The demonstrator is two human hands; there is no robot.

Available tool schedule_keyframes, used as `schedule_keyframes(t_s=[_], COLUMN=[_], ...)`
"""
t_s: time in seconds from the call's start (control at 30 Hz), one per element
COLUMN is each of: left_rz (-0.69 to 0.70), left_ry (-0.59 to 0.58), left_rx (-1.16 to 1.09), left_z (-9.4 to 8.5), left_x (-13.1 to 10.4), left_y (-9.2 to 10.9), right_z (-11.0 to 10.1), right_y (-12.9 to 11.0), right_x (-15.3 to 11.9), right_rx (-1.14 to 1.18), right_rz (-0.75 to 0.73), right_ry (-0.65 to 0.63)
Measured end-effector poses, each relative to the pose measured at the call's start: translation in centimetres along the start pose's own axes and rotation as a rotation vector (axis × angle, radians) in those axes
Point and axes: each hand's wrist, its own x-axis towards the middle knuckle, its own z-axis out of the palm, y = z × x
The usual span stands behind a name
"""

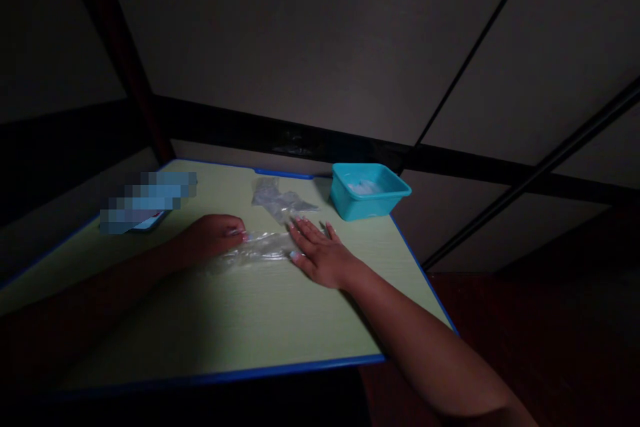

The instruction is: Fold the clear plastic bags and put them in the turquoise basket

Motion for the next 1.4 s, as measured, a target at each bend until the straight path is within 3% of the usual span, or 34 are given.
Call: schedule_keyframes(t_s=[0.2, 0.3, 0.4, 0.5, 0.57, 0.63, 0.73, 0.93, 1.17, 1.4], left_rz=[-0.005, -0.075, -0.197, -0.258, -0.257, -0.226, -0.138, 0.082, 0.073, 0.091], left_ry=[-0.014, -0.022, 0.085, 0.192, 0.080, -0.126, -0.310, -0.368, -0.491, -0.530], left_rx=[-0.042, -0.145, -0.215, -0.143, -0.066, -0.031, -0.022, -0.004, -0.023, 0.001], left_z=[-0.1, -0.2, -1.0, -2.8, -4.0, -4.7, -4.4, -2.7, -3.6, -4.1], left_x=[-0.3, -0.4, -0.5, -0.7, -0.8, -0.9, -1.0, -1.1, -1.2, -1.5], left_y=[0.4, 0.9, 1.4, 1.8, 1.7, 1.4, 0.6, -0.5, -0.6, -0.6], right_z=[0.0, -0.2, -0.2, -0.2, -0.1, 0.0, 0.0, 0.0, 0.2, 0.1], right_y=[0.0, -0.1, -0.2, -0.1, -0.1, 0.0, 0.0, 0.0, 0.0, -0.1], right_x=[0.2, 0.1, 0.1, 0.1, 0.1, 0.1, 0.2, 0.3, 0.4, 0.3], right_rx=[-0.004, -0.014, -0.016, -0.015, -0.015, -0.015, -0.013, -0.001, -0.001, 0.004], right_rz=[0.035, 0.038, 0.038, 0.031, 0.029, 0.030, 0.034, 0.032, 0.036, 0.028], right_ry=[-0.056, -0.070, -0.086, -0.090, -0.086, -0.083, -0.081, -0.083, -0.076, -0.060])
